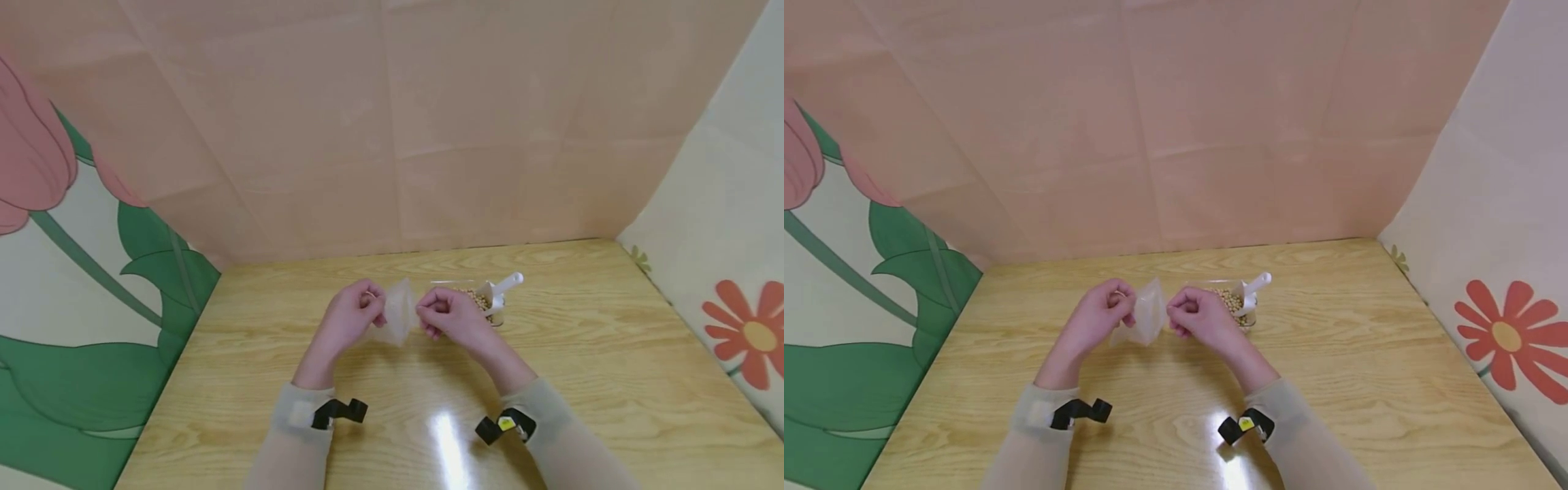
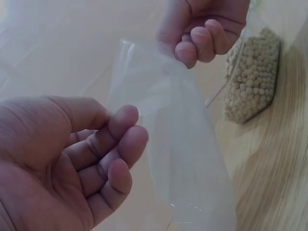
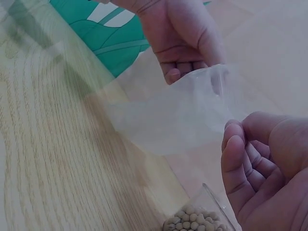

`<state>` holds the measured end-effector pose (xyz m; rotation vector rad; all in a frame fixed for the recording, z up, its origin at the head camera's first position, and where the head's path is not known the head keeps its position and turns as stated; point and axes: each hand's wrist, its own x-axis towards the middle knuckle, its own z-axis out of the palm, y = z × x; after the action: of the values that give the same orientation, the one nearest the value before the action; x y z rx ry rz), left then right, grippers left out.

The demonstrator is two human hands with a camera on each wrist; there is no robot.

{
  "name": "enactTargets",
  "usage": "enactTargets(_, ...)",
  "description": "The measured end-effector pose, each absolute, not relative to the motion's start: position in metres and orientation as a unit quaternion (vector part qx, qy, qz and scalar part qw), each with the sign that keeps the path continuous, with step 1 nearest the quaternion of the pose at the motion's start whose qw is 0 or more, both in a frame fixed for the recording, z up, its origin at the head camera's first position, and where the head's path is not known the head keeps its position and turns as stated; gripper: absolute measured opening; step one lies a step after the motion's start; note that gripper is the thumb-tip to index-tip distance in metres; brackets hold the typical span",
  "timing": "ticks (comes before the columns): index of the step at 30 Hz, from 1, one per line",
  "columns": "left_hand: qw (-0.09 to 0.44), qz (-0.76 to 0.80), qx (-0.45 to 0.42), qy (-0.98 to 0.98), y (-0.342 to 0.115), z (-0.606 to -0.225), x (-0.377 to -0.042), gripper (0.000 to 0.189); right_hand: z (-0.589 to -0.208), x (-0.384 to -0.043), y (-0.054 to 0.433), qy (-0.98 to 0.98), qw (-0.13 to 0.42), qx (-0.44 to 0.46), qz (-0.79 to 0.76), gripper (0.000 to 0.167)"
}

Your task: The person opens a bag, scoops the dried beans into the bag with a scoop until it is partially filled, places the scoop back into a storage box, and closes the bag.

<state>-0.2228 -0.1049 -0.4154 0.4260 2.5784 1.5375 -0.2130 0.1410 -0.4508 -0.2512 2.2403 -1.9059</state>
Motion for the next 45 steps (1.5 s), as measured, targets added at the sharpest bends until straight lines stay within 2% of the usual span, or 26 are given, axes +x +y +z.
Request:
enactTargets(8,0.034,0.514,0.116,0.849,-0.111,-0.410,-0.220,0.006,-0.451,-0.215,0.140,0.760,0.096,-0.069,-0.640,0.013)
enactTargets(16,0.038,0.534,0.122,0.836,-0.107,-0.420,-0.225,0.004,-0.451,-0.212,0.141,0.762,0.096,-0.077,-0.635,0.023)
enactTargets(21,0.038,0.532,0.116,0.838,-0.105,-0.420,-0.225,0.004,-0.440,-0.207,0.156,0.786,0.045,-0.108,-0.607,0.025)
enactTargets(25,0.040,0.528,0.116,0.840,-0.105,-0.420,-0.224,0.004,-0.428,-0.202,0.172,0.837,-0.014,-0.133,-0.530,0.025)
enactTargets(29,0.041,0.528,0.114,0.841,-0.106,-0.421,-0.223,0.005,-0.414,-0.199,0.185,0.869,-0.051,-0.146,-0.470,0.031)
enactTargets(35,0.044,0.531,0.108,0.839,-0.106,-0.421,-0.222,0.004,-0.393,-0.197,0.206,0.905,-0.081,-0.167,-0.382,0.041)
enactTargets(45,0.045,0.527,0.116,0.841,-0.108,-0.420,-0.223,0.005,-0.372,-0.203,0.239,0.923,-0.106,-0.188,-0.318,0.042)
